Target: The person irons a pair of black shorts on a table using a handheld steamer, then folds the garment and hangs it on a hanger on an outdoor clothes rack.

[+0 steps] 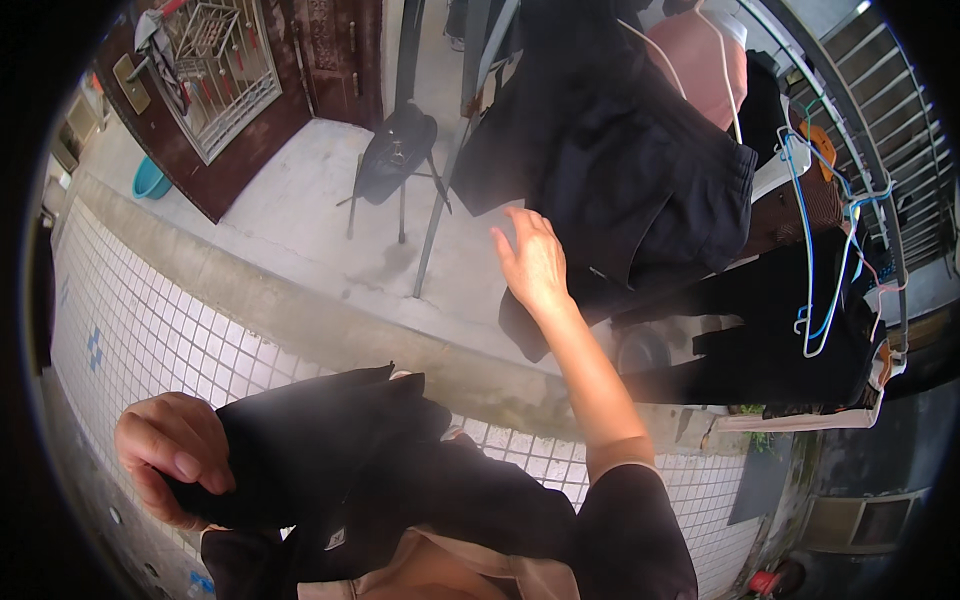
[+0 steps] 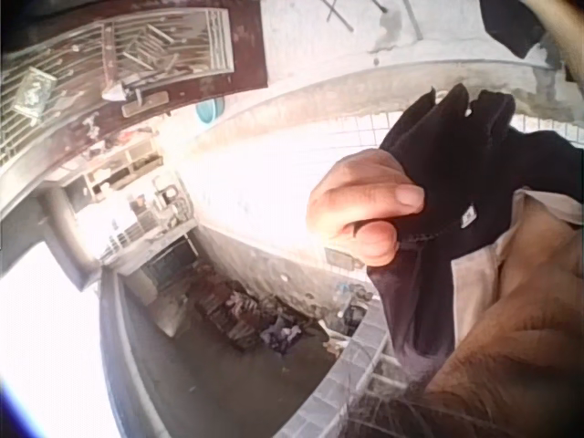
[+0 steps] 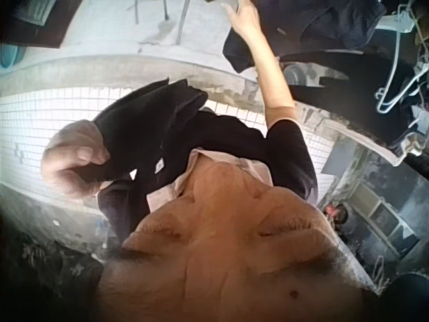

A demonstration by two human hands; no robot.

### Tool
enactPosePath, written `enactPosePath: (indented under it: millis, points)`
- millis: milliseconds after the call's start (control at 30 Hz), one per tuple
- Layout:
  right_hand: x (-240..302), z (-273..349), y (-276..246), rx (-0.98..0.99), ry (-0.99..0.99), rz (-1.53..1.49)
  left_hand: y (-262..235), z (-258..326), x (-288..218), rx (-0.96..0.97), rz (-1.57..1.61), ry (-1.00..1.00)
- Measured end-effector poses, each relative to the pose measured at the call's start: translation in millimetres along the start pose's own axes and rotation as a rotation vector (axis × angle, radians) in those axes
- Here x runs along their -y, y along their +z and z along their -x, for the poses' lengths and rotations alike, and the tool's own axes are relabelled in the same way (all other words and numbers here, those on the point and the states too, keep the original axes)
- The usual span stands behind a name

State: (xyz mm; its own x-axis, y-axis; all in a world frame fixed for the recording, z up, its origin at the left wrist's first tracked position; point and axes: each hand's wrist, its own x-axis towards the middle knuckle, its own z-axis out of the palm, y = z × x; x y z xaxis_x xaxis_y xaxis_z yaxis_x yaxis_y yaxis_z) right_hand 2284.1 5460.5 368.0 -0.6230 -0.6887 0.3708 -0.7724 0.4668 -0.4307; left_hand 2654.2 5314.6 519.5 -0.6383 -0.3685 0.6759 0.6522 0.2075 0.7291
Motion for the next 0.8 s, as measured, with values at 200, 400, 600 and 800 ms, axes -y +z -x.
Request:
enactPosePath:
  millis: [200,400,600,800]
  points:
    - [-133.8,-65.6,180.8,0.011,0.742,-0.288,-44.2,-14.0,33.8,0.06,0.018,-0.017]
    - [-231.6,-105.3,263.9,-0.264,1.282,-0.091,-54.9,-17.3,63.7,-0.281,-0.113,-0.058]
    - [-283.1,-142.1,290.0,-0.597,1.165,-0.212,-91.7,-53.7,86.2,-0.036,-0.073,-0.128]
    - [-257.8,-137.6,271.2,-0.637,1.023,-0.828,-49.6,-81.2,130.9,-0.236,-0.175,-0.394]
